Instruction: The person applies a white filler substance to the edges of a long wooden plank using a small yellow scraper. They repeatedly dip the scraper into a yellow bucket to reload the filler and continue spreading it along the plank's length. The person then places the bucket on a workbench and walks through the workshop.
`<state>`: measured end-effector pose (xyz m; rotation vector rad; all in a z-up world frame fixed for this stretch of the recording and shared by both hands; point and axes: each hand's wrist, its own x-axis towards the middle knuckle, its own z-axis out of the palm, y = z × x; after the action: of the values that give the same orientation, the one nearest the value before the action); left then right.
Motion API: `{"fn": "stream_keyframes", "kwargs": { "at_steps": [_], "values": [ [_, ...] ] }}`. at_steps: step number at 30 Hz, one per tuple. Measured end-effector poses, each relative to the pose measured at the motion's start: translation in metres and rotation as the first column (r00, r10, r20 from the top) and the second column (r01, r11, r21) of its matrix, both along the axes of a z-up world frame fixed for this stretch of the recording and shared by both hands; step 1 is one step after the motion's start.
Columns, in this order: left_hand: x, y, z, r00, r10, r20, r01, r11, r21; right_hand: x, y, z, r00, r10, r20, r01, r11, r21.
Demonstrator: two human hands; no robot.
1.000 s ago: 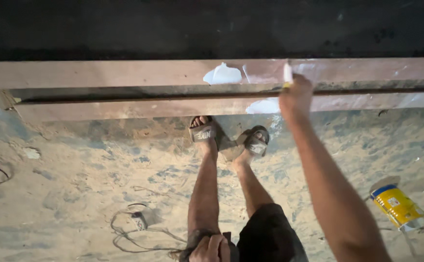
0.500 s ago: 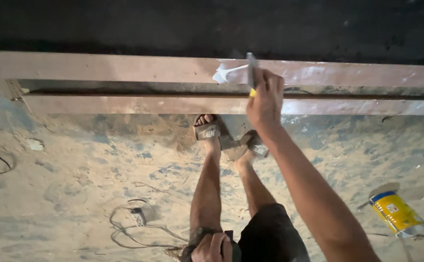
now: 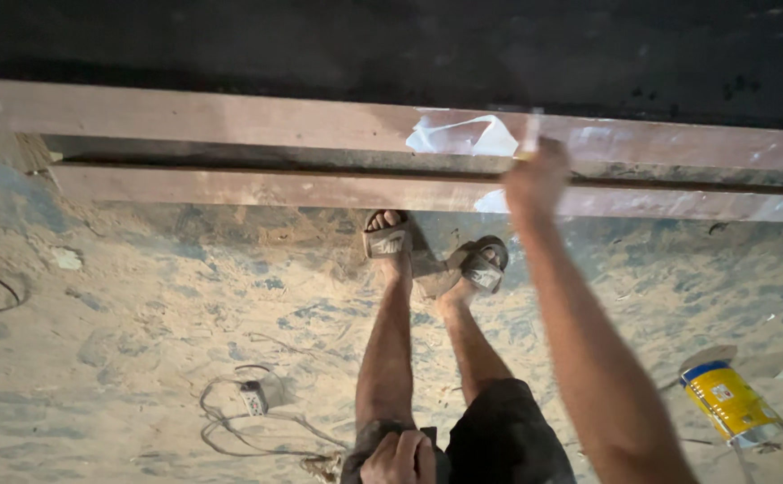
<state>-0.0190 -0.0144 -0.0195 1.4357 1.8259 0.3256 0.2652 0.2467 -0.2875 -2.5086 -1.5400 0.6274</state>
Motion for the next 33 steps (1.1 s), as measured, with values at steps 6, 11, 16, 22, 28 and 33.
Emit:
{"fn": "stream_keyframes", "kwargs": {
  "at_steps": [6, 11, 16, 22, 28, 33],
  "values": [
    [-0.006, 0.000, 0.007, 0.995, -0.068, 0.072, 0.087, 0.944, -0.318, -0.183, 0.031, 0.001, 0.927, 0.183, -0.327, -0.086, 0.953, 0.291],
    [-0.004, -0.002, 0.003, 0.999, -0.035, -0.010, 0.035, 0.997, -0.069, -0.219, 0.058, 0.049, 0.842, 0.414, -0.345, -0.370, 0.910, 0.188],
    [0.002, -0.004, -0.006, 0.999, 0.036, -0.041, -0.030, 0.989, 0.148, -0.188, 0.036, 0.052, 0.802, 0.596, 0.039, -0.593, 0.787, 0.169],
    [0.009, -0.013, -0.012, 0.986, 0.125, -0.107, -0.096, 0.965, 0.243, -0.155, 0.038, 0.075, 0.560, 0.822, -0.106, -0.826, 0.564, 0.004],
    [0.004, -0.005, -0.022, 0.986, 0.123, -0.115, -0.073, 0.927, 0.367, -0.100, 0.164, 0.048, 0.743, 0.624, -0.242, -0.664, 0.731, -0.154],
    [-0.001, 0.003, -0.036, 0.939, -0.093, -0.331, 0.304, 0.676, 0.672, -0.106, 0.196, 0.017, 0.722, 0.580, -0.376, -0.691, 0.630, -0.355]
  ]
}}
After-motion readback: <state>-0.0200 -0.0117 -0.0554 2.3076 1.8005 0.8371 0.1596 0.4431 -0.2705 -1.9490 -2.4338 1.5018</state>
